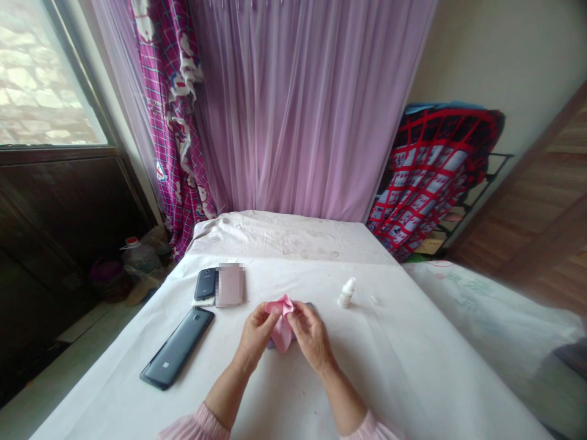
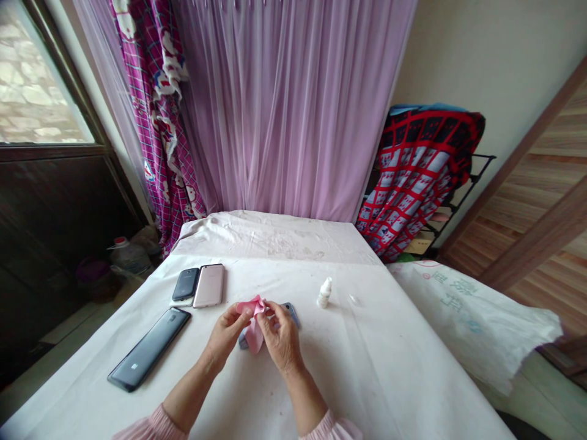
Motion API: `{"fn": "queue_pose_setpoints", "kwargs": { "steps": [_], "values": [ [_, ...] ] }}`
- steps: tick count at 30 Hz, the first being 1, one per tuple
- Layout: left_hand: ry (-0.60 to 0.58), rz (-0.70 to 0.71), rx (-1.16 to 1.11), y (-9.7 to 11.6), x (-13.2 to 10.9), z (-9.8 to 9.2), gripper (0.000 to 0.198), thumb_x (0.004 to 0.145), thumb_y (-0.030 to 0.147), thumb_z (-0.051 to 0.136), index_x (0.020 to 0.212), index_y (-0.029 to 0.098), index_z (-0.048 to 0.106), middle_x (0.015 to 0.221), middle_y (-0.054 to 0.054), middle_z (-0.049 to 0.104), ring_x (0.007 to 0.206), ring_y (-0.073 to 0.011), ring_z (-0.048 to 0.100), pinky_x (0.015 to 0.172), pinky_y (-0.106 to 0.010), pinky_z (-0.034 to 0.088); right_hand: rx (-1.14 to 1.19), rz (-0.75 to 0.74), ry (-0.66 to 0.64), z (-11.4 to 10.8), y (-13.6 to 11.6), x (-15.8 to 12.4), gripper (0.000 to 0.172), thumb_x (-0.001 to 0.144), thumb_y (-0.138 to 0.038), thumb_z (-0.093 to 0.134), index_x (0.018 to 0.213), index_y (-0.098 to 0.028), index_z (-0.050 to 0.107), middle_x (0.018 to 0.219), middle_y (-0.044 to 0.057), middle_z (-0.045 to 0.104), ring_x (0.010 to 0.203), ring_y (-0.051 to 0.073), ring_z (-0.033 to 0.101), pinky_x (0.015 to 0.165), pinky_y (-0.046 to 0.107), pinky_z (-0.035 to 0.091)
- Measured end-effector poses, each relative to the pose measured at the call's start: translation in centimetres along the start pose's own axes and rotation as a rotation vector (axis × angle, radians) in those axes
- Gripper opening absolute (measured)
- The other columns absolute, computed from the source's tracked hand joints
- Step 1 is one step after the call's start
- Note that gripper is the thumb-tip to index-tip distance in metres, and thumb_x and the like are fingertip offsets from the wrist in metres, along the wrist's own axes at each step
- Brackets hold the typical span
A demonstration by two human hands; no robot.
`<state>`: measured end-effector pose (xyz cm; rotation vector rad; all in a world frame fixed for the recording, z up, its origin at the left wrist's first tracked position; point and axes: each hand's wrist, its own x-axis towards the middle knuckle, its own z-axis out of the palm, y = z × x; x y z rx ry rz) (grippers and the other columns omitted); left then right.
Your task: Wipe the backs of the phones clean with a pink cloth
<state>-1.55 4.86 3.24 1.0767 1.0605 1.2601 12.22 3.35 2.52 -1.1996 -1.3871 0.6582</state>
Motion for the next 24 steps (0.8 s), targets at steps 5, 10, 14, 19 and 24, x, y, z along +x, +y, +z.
{"fn": "queue_pose_setpoints", "kwargs": {
  "steps": [5, 10, 14, 19, 24],
  "values": [
    [-0.043, -0.024, -0.054, 0.9, 0.1, 0.2, 0.044, 0.057, 0.055, 0.08, 0.071, 0.017, 0.062, 0.068, 0.001, 0.063, 0.064, -0.0127, 0.056, 0.066, -0.025, 0.045, -0.067, -0.066, 0.0, -0.2, 0.0, 0.4, 0.023, 0.082, -0.038, 0.057, 0.087, -0.019, 0.069, 0.085, 0.007, 0.065, 0.079, 0.019, 0.059, 0.072, 0.028, 0.049],
    [-0.021, -0.042, -0.074, 1.7, 0.6, -0.5, 0.045, 0.056, 0.055, 0.078, 0.069, 0.018, 0.056, 0.063, 0.005, 0.057, 0.06, -0.0095, 0.052, 0.065, -0.022, 0.043, 0.107, 0.179, 0.042, -0.8, 0.5, 1.4, 0.024, 0.075, -0.035, 0.051, 0.075, -0.018, 0.068, 0.073, 0.004, 0.066, 0.071, 0.018, 0.058, 0.066, 0.027, 0.047],
    [0.024, -0.048, -0.056, 2.3, 1.2, -1.2, 0.042, 0.061, 0.053, 0.075, 0.073, 0.02, 0.052, 0.058, 0.009, 0.048, 0.05, -0.006, 0.042, 0.052, -0.017, 0.034, 0.278, 0.375, 0.065, -1.3, -0.1, 1.9, 0.027, 0.07, -0.041, 0.055, 0.076, -0.017, 0.066, 0.065, 0.002, 0.063, 0.066, 0.018, 0.057, 0.061, 0.026, 0.047],
    [0.009, -0.059, -0.02, 3.8, 2.1, -1.2, 0.041, 0.061, 0.052, 0.074, 0.076, 0.019, 0.054, 0.058, 0.009, 0.047, 0.047, -0.0055, 0.038, 0.047, -0.017, 0.027, 0.314, 0.367, 0.058, -1.9, -1.2, 3.2, 0.027, 0.071, -0.045, 0.059, 0.076, -0.018, 0.063, 0.064, -0.001, 0.06, 0.061, 0.016, 0.053, 0.056, 0.024, 0.044],
    [-0.076, -0.078, -0.006, 5.7, 2.9, -0.9, 0.054, 0.056, 0.058, 0.076, 0.087, 0.016, 0.063, 0.065, 0.005, 0.055, 0.051, -0.0064, 0.043, 0.047, -0.018, 0.027, 0.269, 0.271, 0.086, -2.1, -2.1, 5.2, 0.028, 0.07, -0.045, 0.062, 0.072, -0.018, 0.064, 0.06, -0.003, 0.057, 0.058, 0.013, 0.049, 0.053, 0.022, 0.037]
  ]
}}
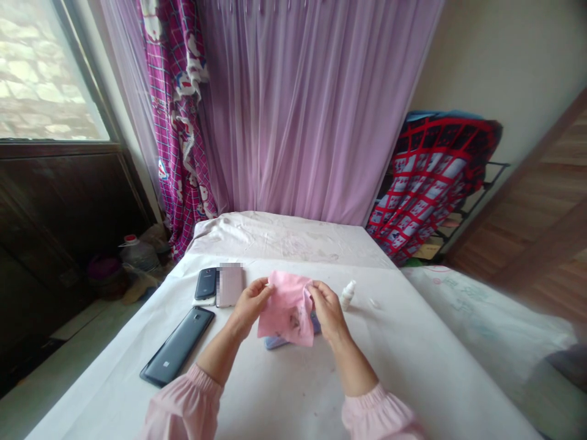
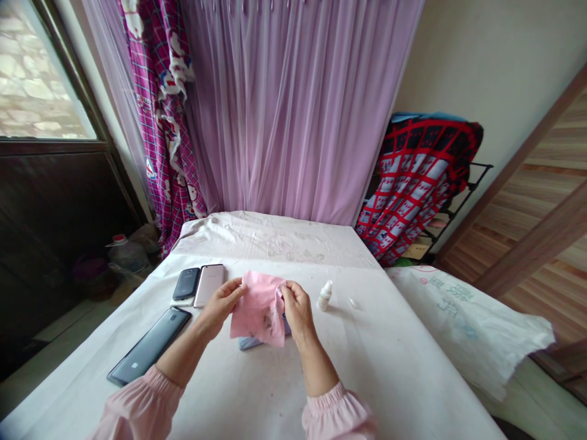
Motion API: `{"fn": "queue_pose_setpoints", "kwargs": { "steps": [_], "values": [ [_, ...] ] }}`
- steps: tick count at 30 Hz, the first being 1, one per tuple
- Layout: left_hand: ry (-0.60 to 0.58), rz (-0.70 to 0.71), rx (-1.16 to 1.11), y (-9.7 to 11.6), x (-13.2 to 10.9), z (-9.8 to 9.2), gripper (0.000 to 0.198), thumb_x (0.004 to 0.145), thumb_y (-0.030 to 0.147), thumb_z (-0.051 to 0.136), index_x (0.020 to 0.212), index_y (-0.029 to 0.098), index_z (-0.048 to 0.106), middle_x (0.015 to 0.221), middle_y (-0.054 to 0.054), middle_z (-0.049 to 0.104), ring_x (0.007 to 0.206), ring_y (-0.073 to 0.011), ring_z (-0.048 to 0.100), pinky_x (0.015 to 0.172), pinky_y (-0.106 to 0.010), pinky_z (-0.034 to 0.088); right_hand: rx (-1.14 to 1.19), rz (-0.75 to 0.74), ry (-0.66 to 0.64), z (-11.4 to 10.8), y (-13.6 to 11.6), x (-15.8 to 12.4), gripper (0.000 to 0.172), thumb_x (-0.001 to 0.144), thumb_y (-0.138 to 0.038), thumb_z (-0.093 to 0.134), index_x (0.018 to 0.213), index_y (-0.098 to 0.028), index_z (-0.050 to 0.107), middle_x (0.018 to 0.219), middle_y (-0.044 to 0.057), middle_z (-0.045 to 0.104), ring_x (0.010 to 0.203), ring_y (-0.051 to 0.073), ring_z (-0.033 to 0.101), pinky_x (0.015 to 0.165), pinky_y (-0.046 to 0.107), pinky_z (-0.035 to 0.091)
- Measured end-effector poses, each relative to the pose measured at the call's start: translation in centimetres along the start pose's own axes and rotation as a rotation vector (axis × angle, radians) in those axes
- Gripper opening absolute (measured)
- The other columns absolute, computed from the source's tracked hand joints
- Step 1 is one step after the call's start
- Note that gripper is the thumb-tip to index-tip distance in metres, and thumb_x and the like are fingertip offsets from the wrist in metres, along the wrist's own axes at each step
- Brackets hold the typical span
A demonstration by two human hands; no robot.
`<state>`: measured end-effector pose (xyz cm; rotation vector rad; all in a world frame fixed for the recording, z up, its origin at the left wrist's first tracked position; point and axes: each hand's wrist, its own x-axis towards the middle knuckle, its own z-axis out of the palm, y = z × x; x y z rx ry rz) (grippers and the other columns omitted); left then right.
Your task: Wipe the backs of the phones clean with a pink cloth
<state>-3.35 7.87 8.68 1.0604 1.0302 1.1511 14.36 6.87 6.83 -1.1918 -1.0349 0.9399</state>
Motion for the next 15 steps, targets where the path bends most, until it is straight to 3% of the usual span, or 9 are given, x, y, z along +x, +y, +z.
{"fn": "queue_pose_setpoints", "kwargs": {
  "steps": [4, 8, 11, 13, 15],
  "values": [
    [0.001, -0.003, -0.001, 0.5, 0.3, -0.1, 0.054, 0.054, 0.061, 0.077, 0.077, 0.015, 0.062, 0.058, 0.006, 0.051, 0.047, -0.0048, 0.039, 0.045, -0.018, 0.023, 0.154, 0.119, -0.036, 0.4, -0.9, 0.0, 0.031, 0.063, -0.046, 0.068, 0.073, -0.017, 0.063, 0.058, -0.002, 0.059, 0.055, 0.013, 0.051, 0.049, 0.021, 0.035],
    [0.007, -0.025, -0.003, -0.4, 0.4, -0.3, 0.053, 0.054, 0.061, 0.077, 0.075, 0.015, 0.06, 0.058, 0.005, 0.053, 0.048, -0.0055, 0.043, 0.045, -0.017, 0.026, 0.238, 0.236, -0.096, 0.1, -0.5, -0.3, 0.034, 0.061, -0.045, 0.07, 0.08, -0.018, 0.065, 0.061, -0.001, 0.063, 0.056, 0.015, 0.056, 0.05, 0.022, 0.04],
    [0.025, -0.043, 0.009, -1.7, 0.7, -0.5, 0.052, 0.053, 0.059, 0.077, 0.077, 0.016, 0.059, 0.059, 0.005, 0.055, 0.046, -0.0058, 0.044, 0.044, -0.017, 0.026, -0.036, 0.233, -0.085, -0.6, 1.2, 0.2, 0.032, 0.067, -0.047, 0.063, 0.08, -0.018, 0.067, 0.056, -0.003, 0.059, 0.048, 0.013, 0.051, 0.044, 0.021, 0.036],
    [0.05, -0.052, 0.03, -2.8, 1.1, -0.8, 0.05, 0.052, 0.055, 0.078, 0.077, 0.017, 0.059, 0.056, 0.006, 0.054, 0.043, -0.0056, 0.042, 0.042, -0.017, 0.025, -0.289, 0.128, -0.04, -1.1, 2.7, 0.6, 0.026, 0.07, -0.044, 0.059, 0.074, -0.019, 0.068, 0.048, -0.005, 0.053, 0.046, 0.013, 0.048, 0.044, 0.021, 0.036],
    [0.079, -0.052, 0.057, -3.9, 1.5, -1.2, 0.045, 0.051, 0.051, 0.078, 0.074, 0.017, 0.058, 0.052, 0.007, 0.051, 0.041, -0.0054, 0.04, 0.041, -0.017, 0.024, -0.502, -0.028, 0.01, -1.5, 4.1, 0.8, 0.023, 0.074, -0.039, 0.055, 0.067, -0.021, 0.068, 0.051, -0.002, 0.058, 0.05, 0.014, 0.052, 0.048, 0.022, 0.037]
  ]
}}
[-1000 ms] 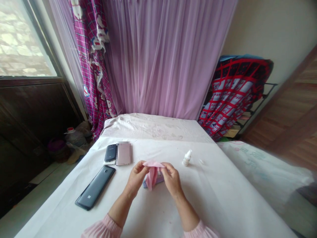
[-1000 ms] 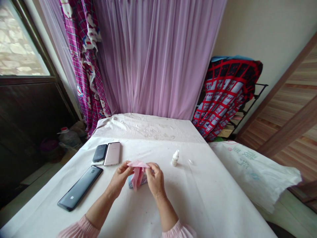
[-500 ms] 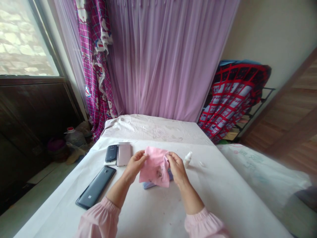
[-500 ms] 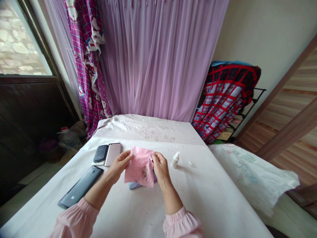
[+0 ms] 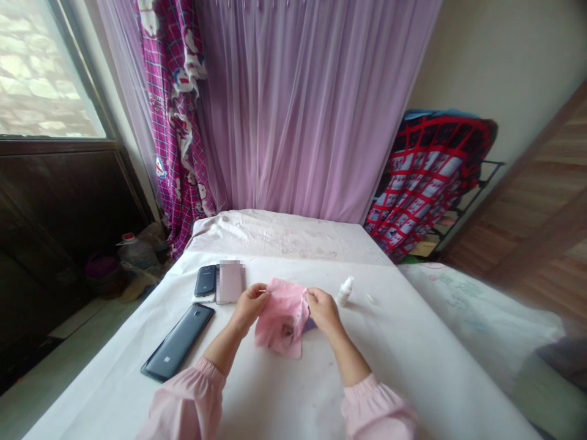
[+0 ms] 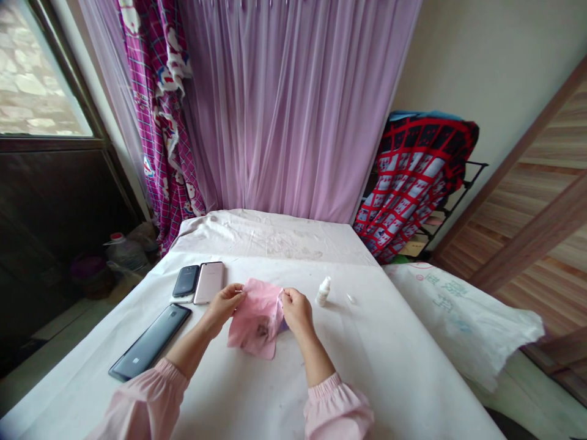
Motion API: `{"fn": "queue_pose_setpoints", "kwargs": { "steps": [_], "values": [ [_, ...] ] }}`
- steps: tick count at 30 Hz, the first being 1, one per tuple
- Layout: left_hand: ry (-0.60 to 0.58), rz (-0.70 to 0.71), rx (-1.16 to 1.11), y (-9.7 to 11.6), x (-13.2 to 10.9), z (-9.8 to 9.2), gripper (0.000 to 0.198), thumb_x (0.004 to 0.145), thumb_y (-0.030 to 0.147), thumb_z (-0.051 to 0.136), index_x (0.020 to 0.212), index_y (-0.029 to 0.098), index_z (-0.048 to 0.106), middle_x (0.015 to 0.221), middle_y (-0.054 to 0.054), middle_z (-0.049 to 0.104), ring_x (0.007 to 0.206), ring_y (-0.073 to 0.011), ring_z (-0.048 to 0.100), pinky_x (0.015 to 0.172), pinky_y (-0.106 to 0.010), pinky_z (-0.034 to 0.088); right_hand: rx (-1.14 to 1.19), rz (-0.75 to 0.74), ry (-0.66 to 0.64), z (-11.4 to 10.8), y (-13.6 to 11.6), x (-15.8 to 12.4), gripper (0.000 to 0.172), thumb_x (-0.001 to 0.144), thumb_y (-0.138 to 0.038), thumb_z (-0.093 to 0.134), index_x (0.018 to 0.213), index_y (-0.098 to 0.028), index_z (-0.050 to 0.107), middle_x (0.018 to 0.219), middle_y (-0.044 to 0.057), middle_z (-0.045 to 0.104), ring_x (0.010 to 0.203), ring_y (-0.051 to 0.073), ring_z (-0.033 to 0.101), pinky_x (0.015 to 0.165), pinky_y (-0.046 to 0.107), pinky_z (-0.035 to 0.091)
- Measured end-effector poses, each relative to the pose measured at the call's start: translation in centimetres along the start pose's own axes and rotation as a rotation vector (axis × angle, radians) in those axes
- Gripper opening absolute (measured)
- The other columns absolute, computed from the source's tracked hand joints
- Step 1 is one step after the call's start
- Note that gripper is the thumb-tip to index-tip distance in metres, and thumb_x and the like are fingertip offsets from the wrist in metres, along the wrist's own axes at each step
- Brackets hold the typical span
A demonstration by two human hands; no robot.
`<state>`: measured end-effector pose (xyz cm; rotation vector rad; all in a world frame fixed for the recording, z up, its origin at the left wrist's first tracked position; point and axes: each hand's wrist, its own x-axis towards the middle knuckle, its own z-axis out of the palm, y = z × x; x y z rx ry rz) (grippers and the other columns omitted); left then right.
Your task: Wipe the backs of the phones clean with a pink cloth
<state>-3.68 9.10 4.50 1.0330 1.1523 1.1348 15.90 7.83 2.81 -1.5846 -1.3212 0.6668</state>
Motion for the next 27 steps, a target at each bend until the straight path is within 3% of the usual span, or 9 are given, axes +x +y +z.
{"fn": "queue_pose_setpoints", "kwargs": {
  "steps": [5, 8, 11, 15, 18, 27],
  "values": [
    [0.05, 0.035, 0.065, -1.8, 1.1, -1.2, 0.031, 0.052, 0.039, 0.072, 0.068, 0.016, 0.061, 0.051, 0.006, 0.052, 0.043, -0.0062, 0.041, 0.045, -0.019, 0.029, -0.291, -0.308, 0.128, 0.1, 1.1, -0.7, 0.027, 0.082, -0.025, 0.046, 0.087, -0.027, 0.073, 0.081, 0.003, 0.073, 0.074, 0.018, 0.064, 0.066, 0.025, 0.046],
    [0.059, 0.077, 0.111, -2.1, 1.4, -1.9, 0.026, 0.052, 0.035, 0.068, 0.07, 0.017, 0.064, 0.057, 0.003, 0.058, 0.049, -0.0092, 0.048, 0.05, -0.021, 0.036, -0.347, -0.479, 0.071, -0.3, 0.7, -1.7, 0.035, 0.082, -0.014, 0.042, 0.095, -0.025, 0.073, 0.094, 0.004, 0.072, 0.086, 0.018, 0.064, 0.078, 0.027, 0.047],
    [0.061, 0.124, 0.18, -2.3, 1.0, -2.6, 0.021, 0.055, 0.034, 0.066, 0.068, 0.018, 0.064, 0.067, -0.001, 0.065, 0.064, -0.0149, 0.059, 0.06, -0.025, 0.043, -0.415, -0.567, -0.017, -0.7, 0.6, -3.0, 0.038, 0.077, -0.007, 0.045, 0.091, -0.027, 0.074, 0.089, 0.003, 0.071, 0.086, 0.017, 0.062, 0.079, 0.026, 0.047],
    [0.041, 0.179, 0.335, -2.9, -0.3, -3.6, 0.016, 0.063, 0.036, 0.062, 0.064, 0.02, 0.059, 0.075, -0.004, 0.069, 0.078, -0.0197, 0.064, 0.071, -0.028, 0.046, -0.444, -0.613, -0.15, -1.0, 0.8, -5.1, 0.038, 0.074, -0.003, 0.048, 0.085, -0.028, 0.074, 0.086, 0.002, 0.07, 0.084, 0.017, 0.061, 0.077, 0.026, 0.047],
    [0.039, 0.225, 0.512, -3.3, -1.7, -4.2, 0.016, 0.07, 0.035, 0.057, 0.074, 0.021, 0.062, 0.081, -0.005, 0.068, 0.076, -0.0202, 0.063, 0.069, -0.03, 0.047, -0.498, -0.607, -0.227, -1.2, 0.8, -6.2, 0.037, 0.072, -0.001, 0.049, 0.082, -0.028, 0.073, 0.085, 0.001, 0.07, 0.082, 0.017, 0.059, 0.075, 0.025, 0.046],
    [-0.066, 0.38, 1.025, -2.9, -4.6, -3.9, 0.029, 0.073, 0.021, 0.064, 0.102, 0.026, 0.068, 0.098, -0.007, 0.066, 0.091, -0.0251, 0.057, 0.081, -0.036, 0.041, -0.424, -0.502, -0.157, -1.1, 0.9, -6.0, 0.024, 0.083, -0.016, 0.052, 0.085, -0.027, 0.073, 0.085, 0.003, 0.07, 0.082, 0.017, 0.062, 0.077, 0.025, 0.046]
  ]
}}
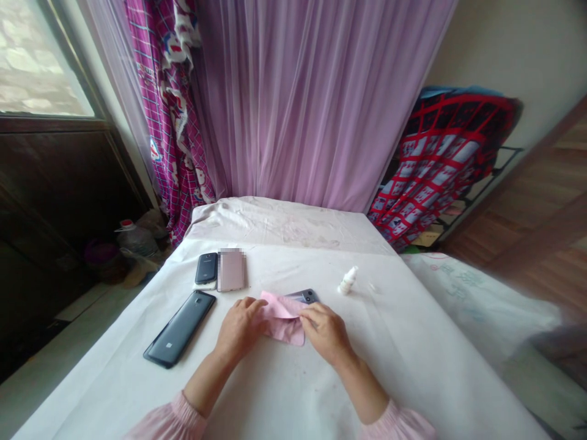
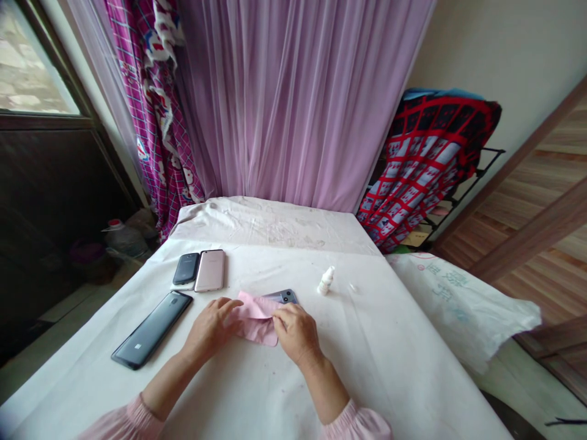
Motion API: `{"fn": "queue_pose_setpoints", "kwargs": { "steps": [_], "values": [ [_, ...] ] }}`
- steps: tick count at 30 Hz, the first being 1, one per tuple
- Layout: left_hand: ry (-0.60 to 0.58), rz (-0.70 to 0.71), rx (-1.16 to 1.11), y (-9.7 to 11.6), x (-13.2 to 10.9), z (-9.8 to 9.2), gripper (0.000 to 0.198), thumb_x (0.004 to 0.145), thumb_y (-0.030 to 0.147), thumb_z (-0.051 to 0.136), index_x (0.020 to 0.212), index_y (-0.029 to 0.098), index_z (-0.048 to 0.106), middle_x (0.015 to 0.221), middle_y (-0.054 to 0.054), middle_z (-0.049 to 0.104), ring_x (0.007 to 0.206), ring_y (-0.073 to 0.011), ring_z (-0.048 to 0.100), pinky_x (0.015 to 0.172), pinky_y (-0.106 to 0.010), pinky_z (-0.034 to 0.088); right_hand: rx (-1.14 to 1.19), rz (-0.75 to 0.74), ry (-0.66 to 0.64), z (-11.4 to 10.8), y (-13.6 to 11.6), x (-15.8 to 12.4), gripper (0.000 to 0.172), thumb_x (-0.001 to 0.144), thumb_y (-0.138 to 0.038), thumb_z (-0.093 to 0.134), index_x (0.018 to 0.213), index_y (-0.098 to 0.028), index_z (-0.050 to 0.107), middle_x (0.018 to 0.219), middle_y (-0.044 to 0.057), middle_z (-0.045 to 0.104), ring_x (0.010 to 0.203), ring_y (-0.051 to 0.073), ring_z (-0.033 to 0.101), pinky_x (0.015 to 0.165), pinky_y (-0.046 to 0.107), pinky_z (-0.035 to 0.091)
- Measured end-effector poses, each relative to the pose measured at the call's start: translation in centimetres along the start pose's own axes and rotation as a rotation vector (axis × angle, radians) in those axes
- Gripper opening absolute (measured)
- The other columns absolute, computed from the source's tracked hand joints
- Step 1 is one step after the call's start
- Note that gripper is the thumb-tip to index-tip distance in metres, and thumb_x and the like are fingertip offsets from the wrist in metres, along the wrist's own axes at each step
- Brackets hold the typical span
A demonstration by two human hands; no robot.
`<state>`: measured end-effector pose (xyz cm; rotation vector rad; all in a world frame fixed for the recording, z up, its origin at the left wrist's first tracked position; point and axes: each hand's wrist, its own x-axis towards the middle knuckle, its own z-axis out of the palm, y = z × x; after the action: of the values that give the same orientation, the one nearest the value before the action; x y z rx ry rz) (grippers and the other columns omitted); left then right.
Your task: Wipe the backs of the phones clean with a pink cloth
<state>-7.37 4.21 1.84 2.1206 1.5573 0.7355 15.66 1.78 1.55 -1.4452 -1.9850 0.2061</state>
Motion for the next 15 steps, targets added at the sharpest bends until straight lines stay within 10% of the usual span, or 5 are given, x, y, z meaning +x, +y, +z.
{"fn": "queue_pose_setpoints", "kwargs": {
  "steps": [10, 15],
  "values": [
    [-0.116, 0.14, 0.217, 0.6, 1.2, -0.2, 0.015, 0.086, 0.02, 0.055, 0.08, 0.023, 0.07, 0.084, -0.005, 0.068, 0.079, -0.0206, 0.059, 0.074, -0.03, 0.04, 0.061, -0.054, -0.035, -0.1, -0.7, -0.3, 0.025, 0.084, -0.016, 0.051, 0.086, -0.026, 0.074, 0.082, 0.004, 0.069, 0.082, 0.017, 0.062, 0.077, 0.026, 0.047],
    [-0.069, 0.144, 0.272, 1.2, 0.7, 0.1, 0.022, 0.081, 0.019, 0.062, 0.103, 0.021, 0.064, 0.098, -0.008, 0.066, 0.089, -0.0231, 0.059, 0.078, -0.032, 0.042, 0.092, 0.038, 0.016, 0.2, -0.6, -0.1, 0.024, 0.085, -0.02, 0.05, 0.087, -0.024, 0.074, 0.08, 0.004, 0.069, 0.074, 0.016, 0.063, 0.07, 0.024, 0.047]
  ]
}}
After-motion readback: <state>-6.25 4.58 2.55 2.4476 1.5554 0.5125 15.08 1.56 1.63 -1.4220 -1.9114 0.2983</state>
